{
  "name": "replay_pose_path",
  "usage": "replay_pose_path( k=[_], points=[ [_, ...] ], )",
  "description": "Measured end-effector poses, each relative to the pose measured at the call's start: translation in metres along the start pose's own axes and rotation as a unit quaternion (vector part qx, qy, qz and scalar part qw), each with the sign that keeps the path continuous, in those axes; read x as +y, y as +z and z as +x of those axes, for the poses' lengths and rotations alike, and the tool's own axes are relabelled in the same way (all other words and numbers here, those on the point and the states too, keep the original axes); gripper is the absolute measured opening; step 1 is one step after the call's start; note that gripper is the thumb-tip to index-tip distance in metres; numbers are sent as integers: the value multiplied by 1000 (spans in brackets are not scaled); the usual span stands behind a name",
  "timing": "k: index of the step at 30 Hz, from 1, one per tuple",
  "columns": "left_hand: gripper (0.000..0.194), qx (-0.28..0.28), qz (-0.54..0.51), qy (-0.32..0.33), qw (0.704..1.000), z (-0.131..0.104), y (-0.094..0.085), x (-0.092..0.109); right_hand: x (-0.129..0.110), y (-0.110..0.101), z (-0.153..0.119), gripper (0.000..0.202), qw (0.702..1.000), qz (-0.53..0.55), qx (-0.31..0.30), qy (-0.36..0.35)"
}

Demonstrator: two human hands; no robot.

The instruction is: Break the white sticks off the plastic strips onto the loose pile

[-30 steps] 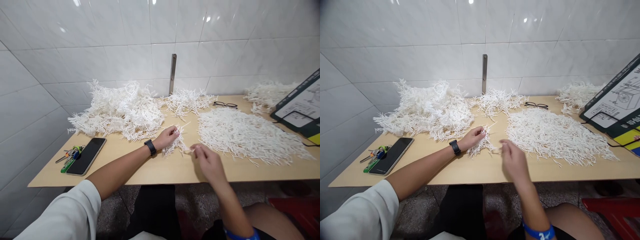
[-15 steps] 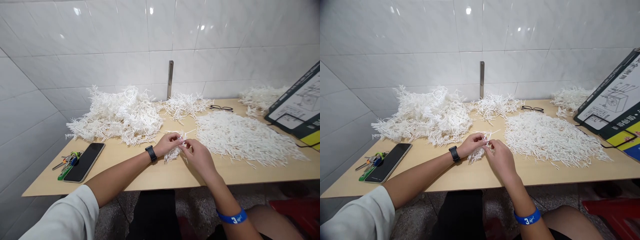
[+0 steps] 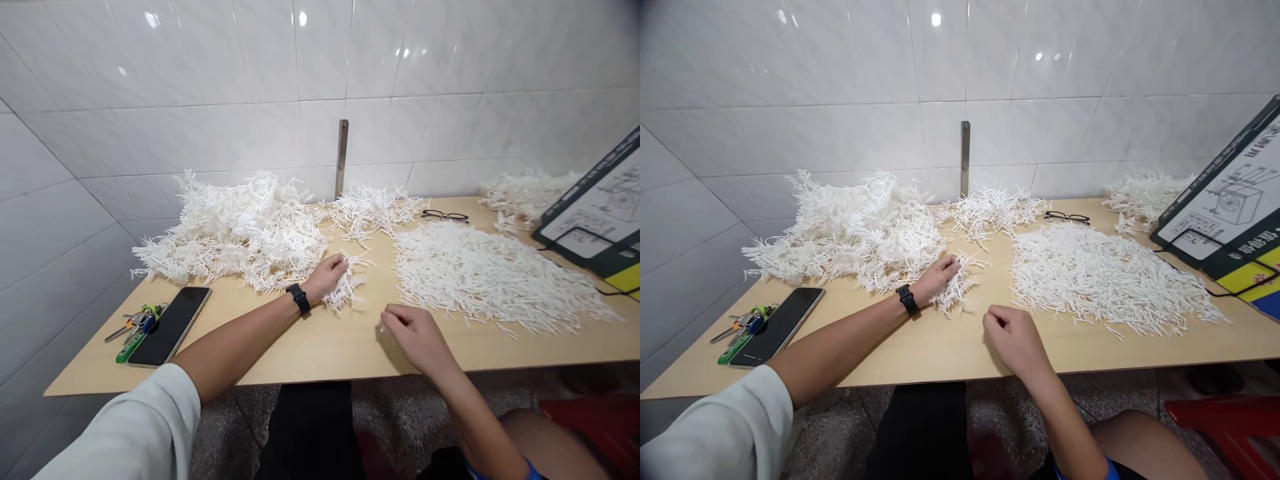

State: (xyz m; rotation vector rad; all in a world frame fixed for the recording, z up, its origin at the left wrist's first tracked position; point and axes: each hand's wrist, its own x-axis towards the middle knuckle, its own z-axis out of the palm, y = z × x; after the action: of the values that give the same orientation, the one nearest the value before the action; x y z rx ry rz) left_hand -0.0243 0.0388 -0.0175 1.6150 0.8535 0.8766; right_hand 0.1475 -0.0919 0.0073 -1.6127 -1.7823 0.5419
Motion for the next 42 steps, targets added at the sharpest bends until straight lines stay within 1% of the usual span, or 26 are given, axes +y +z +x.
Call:
replay_pose_path(
  k=[1, 2, 4, 5, 7, 8, 9, 10, 11, 12, 14, 16, 17, 19, 21, 23, 26, 29, 32, 33, 35, 37, 39, 42],
  points=[
    [44, 1, -8, -3, 1000, 1, -1, 0, 5, -6, -1, 36, 1000, 8, -6, 1],
    [45, -18, -11, 3, 1000, 1, -2, 2, 12, -12, 0, 33, 1000, 4, -3, -4],
    [45, -55, -15, 13, 998, -1, 0, 6, 27, -26, 9, 28, 999, -41, 25, -16],
    [44, -59, -18, 13, 998, -2, 2, 9, 34, -32, 16, 30, 995, -81, 49, -19],
    [43, -39, -27, 2, 999, -6, 5, 13, 42, -41, 30, 40, 979, -173, 103, -19],
    [42, -27, -30, -4, 999, -7, 7, 15, 42, -42, 35, 43, 970, -202, 130, -21],
    [42, -18, -31, -8, 999, -8, 8, 15, 39, -42, 39, 43, 965, -209, 154, -27],
    [42, -13, -30, -10, 999, -9, 10, 16, 32, -39, 40, 39, 967, -193, 165, -31],
    [41, -11, -27, -8, 1000, -10, 11, 16, 24, -35, 39, 34, 974, -159, 160, -33],
    [41, -8, -23, -2, 1000, -10, 12, 16, 14, -29, 36, 30, 983, -117, 136, -32],
    [40, 6, -15, 17, 1000, -12, 14, 15, -6, -14, 28, 30, 996, -55, 65, -18],
    [39, 22, -9, 32, 999, -13, 15, 15, -19, 0, 20, 28, 998, -55, 17, -1],
    [38, 27, -11, 33, 999, -14, 15, 15, -22, 6, 17, 27, 997, -72, 11, 5],
    [39, 27, -26, 28, 999, -14, 15, 14, -21, 15, 14, 23, 993, -115, 17, 13],
    [40, 18, -47, 26, 998, -13, 15, 12, -14, 19, 14, 22, 989, -143, 38, 10],
    [41, 10, -56, 30, 998, -11, 14, 10, -6, 20, 16, 23, 986, -154, 65, 1],
    [43, -1, -43, 43, 998, -10, 12, 9, 3, 21, 19, 30, 985, -146, 94, -5],
    [44, -15, -32, 65, 997, -10, 10, 10, 10, 23, 24, 35, 984, -127, 121, -10],
    [47, -32, -45, 79, 995, -10, 7, 12, 13, 25, 28, 36, 983, -105, 151, -23],
    [48, -40, -51, 85, 994, -10, 7, 12, 13, 26, 29, 38, 984, -85, 151, -28],
    [50, -56, -61, 97, 992, -11, 6, 12, 13, 25, 31, 39, 991, -14, 134, -25],
    [50, -62, -65, 110, 990, -11, 7, 12, 11, 25, 32, 39, 991, 82, 103, -6],
    [43, -53, -58, 116, 990, -12, 8, 12, 10, 25, 33, 34, 984, 157, 85, 11],
    [30, -23, -35, 121, 992, -11, 11, 11, 10, 26, 34, 24, 970, 224, 86, 23]
  ],
)
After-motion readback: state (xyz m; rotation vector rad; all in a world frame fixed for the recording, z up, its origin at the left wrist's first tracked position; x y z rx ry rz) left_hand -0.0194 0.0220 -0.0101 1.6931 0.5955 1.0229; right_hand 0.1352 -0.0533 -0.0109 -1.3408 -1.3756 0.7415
